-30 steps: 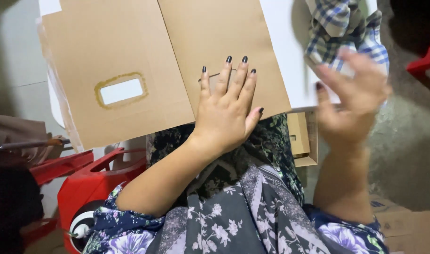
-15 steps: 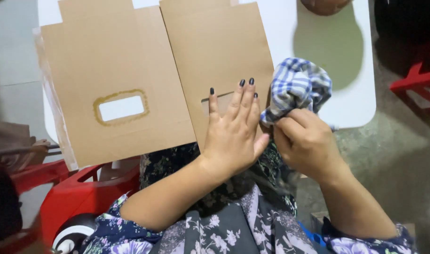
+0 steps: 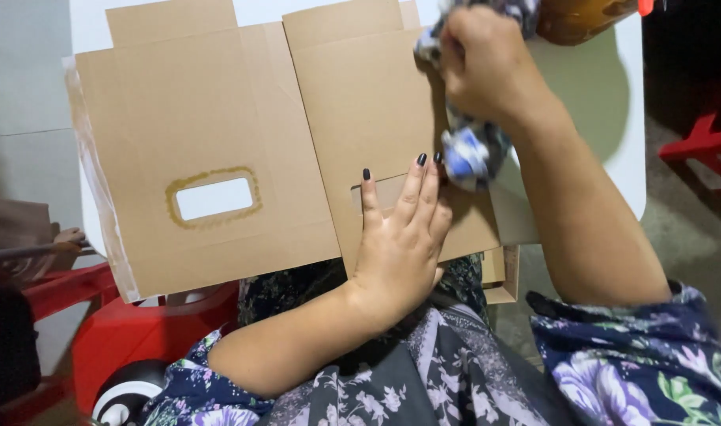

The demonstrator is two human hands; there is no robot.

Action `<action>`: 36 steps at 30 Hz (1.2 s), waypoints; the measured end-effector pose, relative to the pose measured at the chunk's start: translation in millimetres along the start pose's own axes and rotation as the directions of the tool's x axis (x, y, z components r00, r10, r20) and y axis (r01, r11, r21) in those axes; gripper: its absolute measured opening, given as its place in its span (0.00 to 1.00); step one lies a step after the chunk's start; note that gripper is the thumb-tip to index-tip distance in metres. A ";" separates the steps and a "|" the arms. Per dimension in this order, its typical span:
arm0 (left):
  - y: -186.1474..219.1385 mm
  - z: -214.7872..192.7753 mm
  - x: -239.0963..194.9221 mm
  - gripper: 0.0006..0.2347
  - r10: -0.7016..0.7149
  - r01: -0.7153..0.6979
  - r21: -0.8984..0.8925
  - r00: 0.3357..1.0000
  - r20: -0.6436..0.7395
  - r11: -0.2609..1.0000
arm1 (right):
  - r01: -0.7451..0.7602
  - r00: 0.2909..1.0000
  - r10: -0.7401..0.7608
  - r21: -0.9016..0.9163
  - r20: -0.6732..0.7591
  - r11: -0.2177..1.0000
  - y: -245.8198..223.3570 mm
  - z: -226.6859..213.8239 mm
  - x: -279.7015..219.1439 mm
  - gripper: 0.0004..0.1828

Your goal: Folding flat cardboard templates into boxes on a table.

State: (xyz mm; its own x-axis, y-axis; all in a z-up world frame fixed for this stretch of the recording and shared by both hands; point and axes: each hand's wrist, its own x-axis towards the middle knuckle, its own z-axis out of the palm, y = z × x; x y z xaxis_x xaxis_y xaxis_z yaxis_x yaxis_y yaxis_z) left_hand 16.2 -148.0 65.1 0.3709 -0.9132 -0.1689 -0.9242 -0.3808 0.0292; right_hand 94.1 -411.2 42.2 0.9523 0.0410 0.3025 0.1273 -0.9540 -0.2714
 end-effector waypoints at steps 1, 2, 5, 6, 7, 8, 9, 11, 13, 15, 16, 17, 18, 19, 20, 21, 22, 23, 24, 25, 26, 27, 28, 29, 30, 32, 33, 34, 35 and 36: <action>-0.1 1.5 0.8 0.34 0.001 -0.001 0.000 1.000 0.004 1.000 | -0.002 1.000 0.002 0.003 0.001 1.000 -5.9 -4.5 11.0 0.03; 0.5 2.7 1.2 0.35 -0.008 0.008 0.011 1.000 0.004 1.000 | -0.158 0.983 0.155 0.028 0.095 0.987 -11.9 -9.4 21.4 0.06; 1.6 2.5 1.5 0.33 -0.020 0.020 0.003 0.999 0.027 1.000 | -0.291 0.938 0.277 0.039 0.211 0.956 -12.2 -15.0 30.4 0.11; 1.1 1.5 2.4 0.29 -0.029 0.030 -0.019 0.998 0.051 0.999 | -0.267 0.940 0.251 0.040 0.233 0.963 -8.6 -15.8 30.6 0.15; 2.4 4.5 3.4 0.29 -0.026 0.027 -0.019 0.998 0.048 0.999 | -0.268 0.939 0.253 0.037 0.232 0.963 -10.3 -17.8 25.1 0.15; 3.5 7.8 4.1 0.29 -0.039 0.039 -0.027 0.999 0.020 0.999 | -0.174 0.971 0.160 0.069 0.178 0.982 -12.3 -19.2 19.7 0.10; 4.5 11.7 3.3 0.29 -0.058 0.057 -0.035 0.998 -0.005 0.998 | -0.073 0.991 0.061 0.101 0.123 0.992 -15.8 -18.8 14.7 0.06; 5.0 13.3 2.6 0.31 -0.070 0.069 -0.026 0.997 -0.030 0.997 | -0.075 0.988 0.067 0.055 0.138 0.996 -18.5 -19.8 -10.0 0.03; 4.7 11.1 2.6 0.34 -0.075 0.074 -0.018 0.996 -0.057 0.997 | -0.081 0.985 0.079 0.005 0.151 0.997 -32.6 -27.9 -35.3 0.02; 3.8 5.4 2.6 0.44 -0.059 0.059 0.024 0.998 0.025 0.998 | -0.172 0.949 0.163 0.008 0.272 0.985 -59.2 -42.2 -61.2 0.02; 3.6 5.7 3.2 0.44 -0.051 0.050 0.024 0.998 0.025 0.998 | -0.179 0.947 0.171 0.005 0.271 0.984 -68.7 -46.7 -73.0 0.02; 3.8 6.3 3.2 0.43 -0.060 0.060 0.013 0.998 0.018 0.998 | -0.230 0.927 0.211 0.024 0.309 0.973 -78.6 -50.7 -85.5 0.04; 4.2 7.0 3.5 0.43 -0.070 0.070 0.002 0.997 0.011 0.998 | -0.280 0.904 0.249 0.042 0.347 0.959 -88.5 -54.8 -98.1 0.05; 4.8 9.3 3.3 0.43 -0.061 0.061 0.002 0.998 0.012 0.998 | -0.288 0.902 0.257 0.040 0.346 0.957 -94.8 -57.9 -108.8 0.05; 5.6 11.5 3.1 0.44 -0.070 0.070 0.002 0.997 -0.021 0.998 | -0.277 0.916 0.245 0.058 0.319 0.959 -101.4 -61.2 -119.4 0.06; 6.0 13.4 2.6 0.45 -0.082 0.082 0.003 0.995 -0.054 0.997 | -0.263 0.929 0.231 0.077 0.290 0.962 -108.2 -64.3 -129.4 0.07; 6.8 13.8 1.7 0.45 -0.076 0.076 0.005 0.996 -0.053 0.997 | -0.269 0.928 0.236 0.077 0.288 0.960 -112.4 -67.3 -137.4 0.07; 6.5 14.1 1.8 0.45 -0.081 0.081 0.002 0.994 -0.071 0.997 | -0.245 0.935 0.205 0.108 0.288 0.964 -115.8 -69.8 -143.5 0.07; 5.8 14.2 1.6 0.44 -0.086 0.087 -0.001 0.992 -0.089 0.996 | -0.221 0.942 0.174 0.138 0.287 0.965 -119.5 -72.2 -149.4 0.07; 5.7 12.7 1.7 0.44 -0.088 0.089 0.002 0.992 -0.090 0.996 | -0.218 0.943 0.172 0.140 0.285 0.966 -118.7 -77.0 -153.1 0.07; 5.4 11.2 1.7 0.44 -0.081 0.082 0.004 0.992 -0.091 0.997 | -0.243 0.919 0.187 0.124 0.346 0.962 -118.1 -81.5 -156.7 0.06; 4.4 10.5 0.4 0.43 -0.076 0.077 0.007 0.993 -0.089 0.997 | -0.265 0.892 0.201 0.110 0.406 0.958 -118.2 -84.6 -160.3 0.05; 4.7 10.6 -0.6 0.43 -0.080 0.081 0.011 0.993 -0.087 0.997 | -0.263 0.893 0.196 0.115 0.405 0.958 -115.6 -92.0 -158.5 0.05; 3.8 10.2 -0.8 0.43 -0.076 0.078 0.011 0.994 -0.080 0.997 | -0.317 0.828 0.262 0.030 0.496 0.948 -112.1 -99.0 -155.1 0.06; 3.4 9.7 -0.8 0.43 -0.073 0.074 0.011 0.995 -0.073 0.997 | -0.361 0.750 0.328 -0.060 0.574 0.931 -108.4 -106.2 -152.2 0.14; 4.5 14.9 -3.5 0.44 -0.072 0.075 0.022 0.991 -0.115 0.997 | -0.438 0.658 0.445 -0.172 0.607 0.882 -106.7 -123.3 -136.4 0.14; 5.2 17.4 -4.1 0.44 -0.062 0.067 0.029 0.986 -0.158 0.997 | -0.506 0.549 0.563 -0.291 0.618 0.812 -105.4 -132.1 -129.1 0.15; 4.4 18.0 -5.9 0.44 -0.062 0.068 0.034 0.986 -0.155 0.997 | -0.508 0.551 0.561 -0.286 0.618 0.813 -85.0 -126.0 -136.0 0.15; 4.4 18.3 -6.5 0.44 -0.053 0.055 0.004 0.985 -0.166 0.998 | -0.367 0.709 0.499 -0.344 0.498 0.864 -64.0 -121.1 -143.0 0.14; 4.2 18.3 -7.2 0.44 -0.045 0.041 -0.025 0.983 -0.178 0.999 | -0.225 0.840 0.393 -0.418 0.374 0.880 -43.1 -116.3 -149.9 0.13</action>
State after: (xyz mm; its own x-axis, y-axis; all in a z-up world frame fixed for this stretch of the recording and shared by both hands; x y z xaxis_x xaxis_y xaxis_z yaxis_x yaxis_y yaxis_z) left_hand 8.0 -140.4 48.4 0.4223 -0.9064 0.0081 -0.9056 -0.4215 0.0472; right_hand -86.4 -410.8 114.9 0.9538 -0.2291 -0.1942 -0.2184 -0.9730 0.0751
